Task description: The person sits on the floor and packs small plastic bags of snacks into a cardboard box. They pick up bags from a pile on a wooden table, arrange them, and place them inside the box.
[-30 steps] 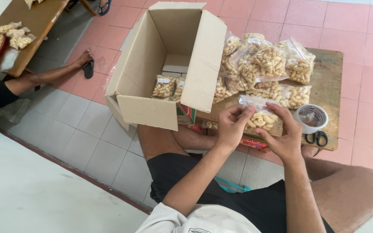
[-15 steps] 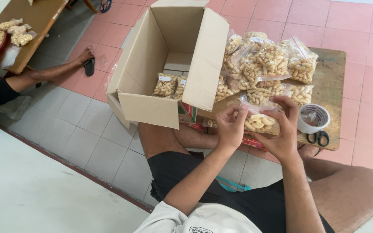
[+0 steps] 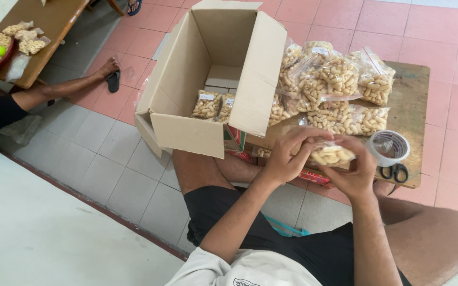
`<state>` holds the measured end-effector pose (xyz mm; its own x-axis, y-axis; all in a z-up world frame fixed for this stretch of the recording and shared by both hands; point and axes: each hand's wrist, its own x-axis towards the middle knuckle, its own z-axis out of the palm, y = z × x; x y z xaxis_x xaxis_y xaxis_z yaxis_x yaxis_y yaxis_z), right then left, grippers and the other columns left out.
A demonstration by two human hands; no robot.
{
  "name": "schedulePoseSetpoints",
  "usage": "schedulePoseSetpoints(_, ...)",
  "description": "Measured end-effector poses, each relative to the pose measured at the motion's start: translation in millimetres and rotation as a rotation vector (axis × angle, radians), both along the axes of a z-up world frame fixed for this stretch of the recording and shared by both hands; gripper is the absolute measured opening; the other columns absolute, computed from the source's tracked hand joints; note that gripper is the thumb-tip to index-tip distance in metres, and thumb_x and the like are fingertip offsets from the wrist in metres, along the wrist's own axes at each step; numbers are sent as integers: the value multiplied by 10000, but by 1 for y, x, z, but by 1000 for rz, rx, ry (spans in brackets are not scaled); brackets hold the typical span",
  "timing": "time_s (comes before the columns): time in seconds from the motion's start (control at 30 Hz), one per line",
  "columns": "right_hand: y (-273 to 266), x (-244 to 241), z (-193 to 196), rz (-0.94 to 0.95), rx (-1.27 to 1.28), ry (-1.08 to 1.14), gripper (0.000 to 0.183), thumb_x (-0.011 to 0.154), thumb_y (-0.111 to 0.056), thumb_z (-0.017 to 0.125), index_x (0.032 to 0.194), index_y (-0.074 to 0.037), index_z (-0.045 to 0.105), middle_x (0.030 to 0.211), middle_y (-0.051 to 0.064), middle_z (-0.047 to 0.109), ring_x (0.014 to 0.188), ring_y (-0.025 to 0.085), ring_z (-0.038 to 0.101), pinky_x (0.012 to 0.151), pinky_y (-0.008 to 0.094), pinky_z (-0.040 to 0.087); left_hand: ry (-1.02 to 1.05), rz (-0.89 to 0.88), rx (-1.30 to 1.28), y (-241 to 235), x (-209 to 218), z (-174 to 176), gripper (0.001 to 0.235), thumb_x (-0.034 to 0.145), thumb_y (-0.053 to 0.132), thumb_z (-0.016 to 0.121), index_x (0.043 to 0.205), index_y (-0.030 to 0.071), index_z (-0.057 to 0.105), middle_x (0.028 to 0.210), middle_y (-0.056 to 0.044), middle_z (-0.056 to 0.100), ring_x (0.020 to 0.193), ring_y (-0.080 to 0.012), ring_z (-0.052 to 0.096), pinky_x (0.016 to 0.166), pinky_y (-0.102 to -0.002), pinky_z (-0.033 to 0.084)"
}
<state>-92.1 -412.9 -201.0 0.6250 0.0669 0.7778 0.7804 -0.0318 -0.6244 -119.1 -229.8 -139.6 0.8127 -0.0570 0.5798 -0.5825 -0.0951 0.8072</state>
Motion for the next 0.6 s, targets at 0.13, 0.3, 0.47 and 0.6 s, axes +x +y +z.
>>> schedulePoseSetpoints(0.13, -5, 1, -23, -83, 62, 58, 970, 674, -142, 1041, 1453, 78, 508, 1283, 267, 654, 1133, 317, 678, 1040, 449, 522, -11, -67, 20, 6, -5, 4, 331, 1122, 317, 557, 1373, 196, 735, 1246, -81, 786, 1156, -284, 753, 1139, -474, 569)
schedulePoseSetpoints(0.3, -9, 2, -15, -48, 104, 79, 967, 782, -128, 972, 1549, 130, 442, 1206, 265, 658, 1096, 287, 677, 965, 413, 568, -39, 47, 139, -2, -7, 1, 900, 843, 375, 883, 1631, 167, 501, 1370, -80, 744, 1302, -278, 713, 1219, -487, 508)
schedulePoseSetpoints(0.47, -12, 3, -20, -63, 44, 18, 957, 694, -134, 1030, 1468, 184, 566, 1163, 327, 698, 1065, 355, 706, 939, 455, 569, 96, -46, 218, 15, -15, 27, 814, 822, 433, 901, 1532, 213, 568, 1305, -150, 735, 1268, -404, 725, 1152, -575, 561)
schedulePoseSetpoints(0.6, -10, 8, -23, -51, 5, -18, 1044, 601, -260, 1062, 1425, 197, 613, 1204, 332, 726, 1155, 444, 715, 1014, 500, 551, 81, -30, 343, 19, -11, 22, 653, 819, 453, 891, 1392, 221, 681, 1259, -105, 739, 1239, -380, 747, 1125, -546, 585)
